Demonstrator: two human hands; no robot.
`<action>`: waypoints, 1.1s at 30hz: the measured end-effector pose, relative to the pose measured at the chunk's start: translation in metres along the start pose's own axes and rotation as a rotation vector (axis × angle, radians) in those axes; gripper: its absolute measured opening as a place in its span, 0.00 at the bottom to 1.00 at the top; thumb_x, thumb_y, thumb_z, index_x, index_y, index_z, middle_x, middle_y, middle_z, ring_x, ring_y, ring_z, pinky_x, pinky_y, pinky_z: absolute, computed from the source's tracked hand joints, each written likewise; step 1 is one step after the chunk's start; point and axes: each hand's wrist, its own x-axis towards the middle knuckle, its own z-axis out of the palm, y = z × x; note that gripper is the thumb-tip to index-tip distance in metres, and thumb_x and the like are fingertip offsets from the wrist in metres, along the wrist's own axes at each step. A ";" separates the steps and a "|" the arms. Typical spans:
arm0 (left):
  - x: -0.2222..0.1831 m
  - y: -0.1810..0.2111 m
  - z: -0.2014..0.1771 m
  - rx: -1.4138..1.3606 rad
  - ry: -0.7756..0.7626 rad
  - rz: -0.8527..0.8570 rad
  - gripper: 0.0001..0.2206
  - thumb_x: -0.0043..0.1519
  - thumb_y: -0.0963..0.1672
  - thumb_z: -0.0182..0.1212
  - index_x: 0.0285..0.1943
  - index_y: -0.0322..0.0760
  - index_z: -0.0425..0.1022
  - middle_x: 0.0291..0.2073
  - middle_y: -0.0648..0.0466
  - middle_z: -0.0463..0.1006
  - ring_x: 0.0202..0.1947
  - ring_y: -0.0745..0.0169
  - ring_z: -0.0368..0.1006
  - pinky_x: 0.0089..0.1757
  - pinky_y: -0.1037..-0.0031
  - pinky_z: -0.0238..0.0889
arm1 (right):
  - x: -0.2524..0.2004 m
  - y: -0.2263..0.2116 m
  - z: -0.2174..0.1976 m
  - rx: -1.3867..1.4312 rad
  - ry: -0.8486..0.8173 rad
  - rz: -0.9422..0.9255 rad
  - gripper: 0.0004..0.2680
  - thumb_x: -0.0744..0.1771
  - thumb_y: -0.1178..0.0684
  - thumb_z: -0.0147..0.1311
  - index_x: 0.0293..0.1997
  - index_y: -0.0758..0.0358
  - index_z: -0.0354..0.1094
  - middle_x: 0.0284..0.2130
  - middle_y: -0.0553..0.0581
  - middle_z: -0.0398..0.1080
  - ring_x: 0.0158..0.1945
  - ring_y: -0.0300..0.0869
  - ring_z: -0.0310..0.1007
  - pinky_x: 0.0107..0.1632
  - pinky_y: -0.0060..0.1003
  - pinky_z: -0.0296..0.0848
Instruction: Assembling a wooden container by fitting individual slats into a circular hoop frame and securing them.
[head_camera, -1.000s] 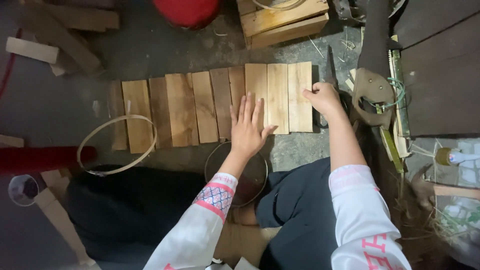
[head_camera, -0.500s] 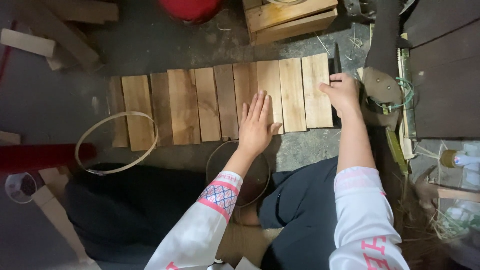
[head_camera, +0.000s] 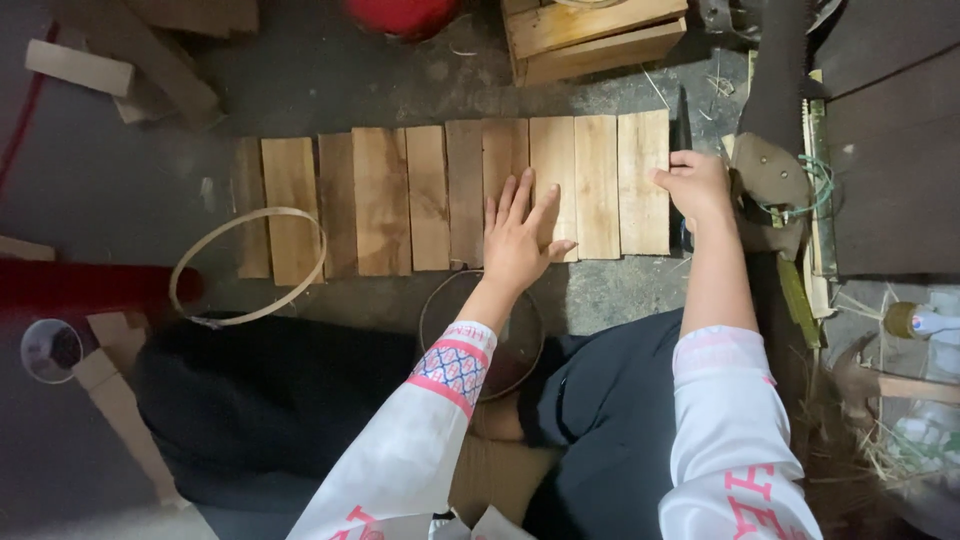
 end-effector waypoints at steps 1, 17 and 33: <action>0.000 0.000 0.000 0.000 0.001 0.001 0.41 0.61 0.66 0.55 0.82 0.68 0.43 0.82 0.56 0.31 0.81 0.52 0.27 0.72 0.48 0.29 | 0.003 0.005 0.000 0.000 0.001 0.000 0.17 0.63 0.52 0.69 0.56 0.62 0.73 0.39 0.58 0.76 0.41 0.45 0.80 0.42 0.39 0.80; -0.004 0.016 -0.014 0.113 -0.100 -0.059 0.43 0.65 0.67 0.40 0.84 0.55 0.31 0.82 0.54 0.27 0.81 0.53 0.21 0.72 0.49 0.19 | 0.036 0.051 0.010 0.020 -0.010 -0.075 0.16 0.64 0.54 0.64 0.59 0.59 0.73 0.42 0.57 0.76 0.42 0.43 0.79 0.44 0.39 0.79; -0.160 -0.066 -0.203 0.103 0.515 -0.052 0.35 0.46 0.39 0.67 0.68 0.38 0.66 0.62 0.37 0.68 0.59 0.34 0.70 0.53 0.47 0.67 | -0.029 -0.004 -0.002 0.057 -0.075 -0.149 0.15 0.69 0.59 0.57 0.64 0.72 0.65 0.51 0.61 0.73 0.49 0.41 0.73 0.51 0.32 0.71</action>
